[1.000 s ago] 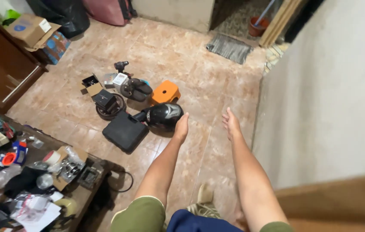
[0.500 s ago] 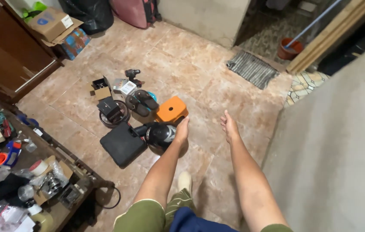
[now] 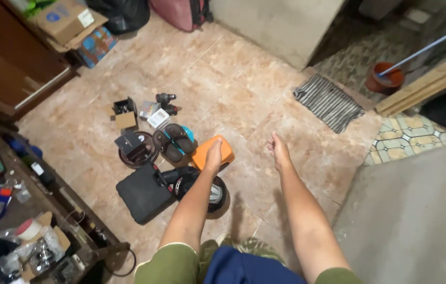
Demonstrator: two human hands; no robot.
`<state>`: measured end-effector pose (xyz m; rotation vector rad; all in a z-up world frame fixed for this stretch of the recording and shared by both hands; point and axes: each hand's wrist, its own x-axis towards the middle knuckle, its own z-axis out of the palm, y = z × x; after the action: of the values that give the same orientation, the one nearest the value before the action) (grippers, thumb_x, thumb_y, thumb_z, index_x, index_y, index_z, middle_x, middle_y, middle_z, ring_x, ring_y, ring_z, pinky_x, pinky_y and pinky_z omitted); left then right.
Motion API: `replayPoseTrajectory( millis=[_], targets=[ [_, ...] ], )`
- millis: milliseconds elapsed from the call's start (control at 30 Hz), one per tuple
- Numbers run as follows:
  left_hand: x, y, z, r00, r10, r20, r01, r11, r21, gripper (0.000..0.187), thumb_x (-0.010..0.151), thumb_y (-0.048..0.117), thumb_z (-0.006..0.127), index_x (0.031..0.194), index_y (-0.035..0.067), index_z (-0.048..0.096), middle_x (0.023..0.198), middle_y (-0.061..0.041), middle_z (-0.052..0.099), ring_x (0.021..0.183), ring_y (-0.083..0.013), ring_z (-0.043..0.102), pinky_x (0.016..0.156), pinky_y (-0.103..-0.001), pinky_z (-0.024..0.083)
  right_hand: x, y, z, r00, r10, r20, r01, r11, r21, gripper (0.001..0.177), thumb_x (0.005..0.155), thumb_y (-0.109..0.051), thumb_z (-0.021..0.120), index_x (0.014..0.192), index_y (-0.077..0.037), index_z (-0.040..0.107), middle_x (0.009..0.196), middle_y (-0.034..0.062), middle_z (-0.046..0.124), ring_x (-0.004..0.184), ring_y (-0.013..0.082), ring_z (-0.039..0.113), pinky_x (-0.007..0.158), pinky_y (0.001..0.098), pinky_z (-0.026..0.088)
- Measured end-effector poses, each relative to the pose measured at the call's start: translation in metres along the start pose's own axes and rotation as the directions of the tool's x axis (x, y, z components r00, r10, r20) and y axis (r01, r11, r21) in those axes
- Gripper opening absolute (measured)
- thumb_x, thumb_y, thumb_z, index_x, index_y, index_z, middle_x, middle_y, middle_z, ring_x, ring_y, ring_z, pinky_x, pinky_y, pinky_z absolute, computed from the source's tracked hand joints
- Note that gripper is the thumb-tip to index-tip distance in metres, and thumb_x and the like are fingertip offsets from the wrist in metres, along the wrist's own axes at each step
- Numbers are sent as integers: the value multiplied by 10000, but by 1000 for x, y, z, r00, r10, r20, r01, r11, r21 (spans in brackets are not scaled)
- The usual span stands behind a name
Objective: The person organizes various household items including a suitcase, a package, and footwear.
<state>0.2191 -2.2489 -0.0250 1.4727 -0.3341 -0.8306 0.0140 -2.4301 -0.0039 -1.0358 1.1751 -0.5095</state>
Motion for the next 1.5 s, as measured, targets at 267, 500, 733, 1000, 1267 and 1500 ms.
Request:
replayPoseTrajectory(
  millis=[267, 500, 733, 1000, 1267, 1500],
  targets=[
    [30, -3, -17, 963, -126, -237, 108, 990, -88, 567, 1032, 423, 509, 1332, -38, 649, 1289, -182, 687, 1164, -270, 616, 1012, -359, 468, 98, 8, 42, 981, 70, 181, -48, 991, -123, 735, 933, -613, 601, 1481, -124, 569, 1294, 106, 658, 1007, 182, 546, 813, 341, 413],
    [13, -23, -41, 854, -61, -516, -29, 986, -164, 518, 1025, 377, 510, 1316, -27, 654, 1325, -120, 693, 1237, -202, 611, 1061, -317, 429, 121, 9, 108, 874, 244, 421, -92, 932, -350, 667, 914, -594, 558, 1453, -202, 519, 1291, 42, 663, 1059, 174, 569, 867, 350, 411],
    [-28, -73, -78, 731, -156, -665, 14, 977, -213, 519, 1042, 368, 499, 1352, -27, 629, 1382, -113, 656, 1305, -204, 565, 1117, -304, 379, 135, 50, 146, 790, 335, 513, -33, 860, -510, 655, 933, -574, 546, 1434, -154, 587, 1321, 70, 664, 1042, 194, 536, 893, 381, 400],
    [-68, -111, -101, 608, -254, -753, 56, 959, -278, 534, 1030, 375, 509, 1382, -12, 613, 1421, -114, 637, 1343, -208, 551, 1133, -310, 375, 127, 100, 190, 719, 434, 542, -84, 829, -552, 724, 933, -570, 539, 1516, -143, 486, 1399, 119, 596, 1184, 265, 546, 1040, 437, 397],
    [-61, -149, -113, 602, -279, -748, 54, 949, -311, 528, 1030, 374, 506, 1376, -9, 617, 1421, -124, 640, 1344, -209, 552, 1133, -308, 375, 124, 148, 228, 690, 401, 602, -18, 841, -540, 729, 949, -555, 545, 1504, -88, 475, 1431, 127, 591, 1262, 282, 560, 1069, 468, 393],
    [-21, -202, -131, 578, -238, -780, 53, 965, -256, 502, 1025, 355, 540, 1360, -13, 615, 1409, -138, 636, 1350, -230, 552, 1137, -313, 371, 171, 235, 255, 645, 396, 654, 4, 854, -521, 687, 959, -535, 578, 1446, -51, 542, 1393, 136, 629, 1251, 266, 588, 1068, 460, 426]
  ],
)
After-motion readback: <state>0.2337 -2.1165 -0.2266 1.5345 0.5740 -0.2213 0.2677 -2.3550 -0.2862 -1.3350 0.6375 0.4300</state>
